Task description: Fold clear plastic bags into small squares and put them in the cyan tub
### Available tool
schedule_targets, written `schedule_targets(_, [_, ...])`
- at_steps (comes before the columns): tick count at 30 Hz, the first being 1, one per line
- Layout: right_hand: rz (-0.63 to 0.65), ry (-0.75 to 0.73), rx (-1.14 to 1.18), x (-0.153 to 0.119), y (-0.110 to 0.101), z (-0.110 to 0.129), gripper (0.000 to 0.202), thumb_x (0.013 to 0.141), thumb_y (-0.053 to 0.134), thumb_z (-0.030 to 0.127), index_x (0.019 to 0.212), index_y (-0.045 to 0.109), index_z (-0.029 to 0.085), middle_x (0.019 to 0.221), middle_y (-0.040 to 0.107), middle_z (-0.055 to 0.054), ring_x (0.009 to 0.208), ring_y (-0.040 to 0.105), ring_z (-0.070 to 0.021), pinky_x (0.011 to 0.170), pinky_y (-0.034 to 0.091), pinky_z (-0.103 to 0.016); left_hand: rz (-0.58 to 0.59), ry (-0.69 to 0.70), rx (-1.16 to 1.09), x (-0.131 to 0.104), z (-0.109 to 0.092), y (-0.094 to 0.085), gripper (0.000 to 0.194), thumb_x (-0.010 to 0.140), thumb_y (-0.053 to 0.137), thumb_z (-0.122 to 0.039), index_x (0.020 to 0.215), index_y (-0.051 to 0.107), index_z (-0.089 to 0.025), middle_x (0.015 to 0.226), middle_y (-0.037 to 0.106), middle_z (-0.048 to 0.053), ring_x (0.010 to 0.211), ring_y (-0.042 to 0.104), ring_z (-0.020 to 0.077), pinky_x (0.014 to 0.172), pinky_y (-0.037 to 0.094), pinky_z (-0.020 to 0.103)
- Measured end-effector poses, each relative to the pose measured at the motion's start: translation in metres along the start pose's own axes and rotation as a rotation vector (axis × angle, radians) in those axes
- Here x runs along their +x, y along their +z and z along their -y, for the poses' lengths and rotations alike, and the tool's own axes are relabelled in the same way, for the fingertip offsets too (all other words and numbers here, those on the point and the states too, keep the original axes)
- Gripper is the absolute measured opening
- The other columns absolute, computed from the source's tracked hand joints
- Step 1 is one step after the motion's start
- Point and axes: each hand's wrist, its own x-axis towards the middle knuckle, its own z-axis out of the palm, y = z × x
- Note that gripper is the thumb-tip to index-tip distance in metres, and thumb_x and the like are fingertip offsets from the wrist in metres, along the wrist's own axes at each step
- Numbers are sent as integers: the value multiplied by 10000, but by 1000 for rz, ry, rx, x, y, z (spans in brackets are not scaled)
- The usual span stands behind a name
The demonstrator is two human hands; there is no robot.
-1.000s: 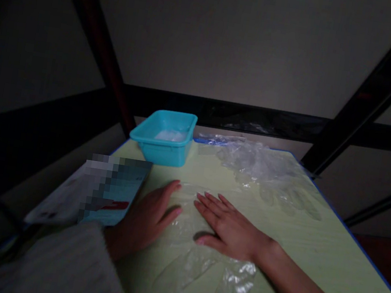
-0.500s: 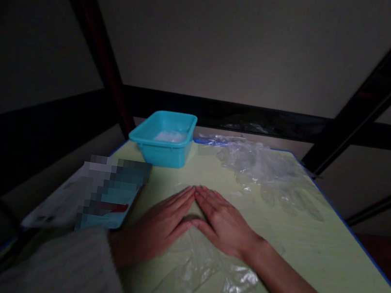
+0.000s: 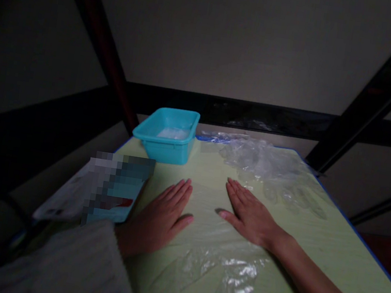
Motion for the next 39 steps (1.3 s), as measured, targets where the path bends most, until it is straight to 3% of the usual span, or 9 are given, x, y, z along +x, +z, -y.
schedule_targets(9, [-29,69,-50,-7,-1,-15,731,914,368,562,1493,120,191,1505,227,-119,1363,249,-283,1108,296,-460,-41,-37,-4,-2,14,3,604,904,388,-440,1336,365,-18,1443,341,246,1371,292,297,1106,283,462])
schedule_targets(15, [-40,104,-113,-9,-3,-13,738,908,362,581,1487,158,172,1491,274,-145,1360,272,-285,1105,289,-469,5,-115,6,-2,19,0,602,926,320,-422,1333,357,19,1456,303,259,1376,275,305,1116,254,464])
schedule_targets(19, [-46,125,-178,-6,-10,-4,751,904,359,594,1469,223,117,1464,314,-196,1355,284,-307,1099,270,-509,-88,-91,-32,-3,13,-7,579,929,326,-381,1369,318,-4,1476,286,227,1394,231,285,1124,258,466])
schedule_targets(22, [-58,115,-153,1,-17,16,722,914,374,561,1459,253,102,1471,294,-199,1363,274,-296,1106,269,-490,-121,-44,-57,-6,0,-11,570,928,344,-370,1381,310,-25,1484,279,208,1401,211,265,1130,274,449])
schedule_targets(29, [29,-103,92,17,-8,67,605,966,336,419,1469,214,106,1497,255,-138,1385,236,-229,1126,274,-420,37,0,-77,-10,-26,-9,577,923,376,-379,1377,340,-25,1478,295,187,1387,243,256,1134,291,417])
schedule_targets(33, [77,-128,77,16,3,65,634,962,324,461,1460,231,79,1497,244,-150,1389,225,-233,1135,255,-419,83,-23,-70,-7,-25,-10,597,931,350,-424,1376,351,-27,1493,254,179,1395,210,260,1149,252,429])
schedule_targets(39, [38,-103,-11,7,2,46,643,960,343,464,1484,138,152,1499,250,-113,1387,225,-225,1129,271,-412,108,20,-47,-8,-19,-10,656,887,466,-413,1395,315,-26,1499,235,184,1398,200,274,1146,252,434])
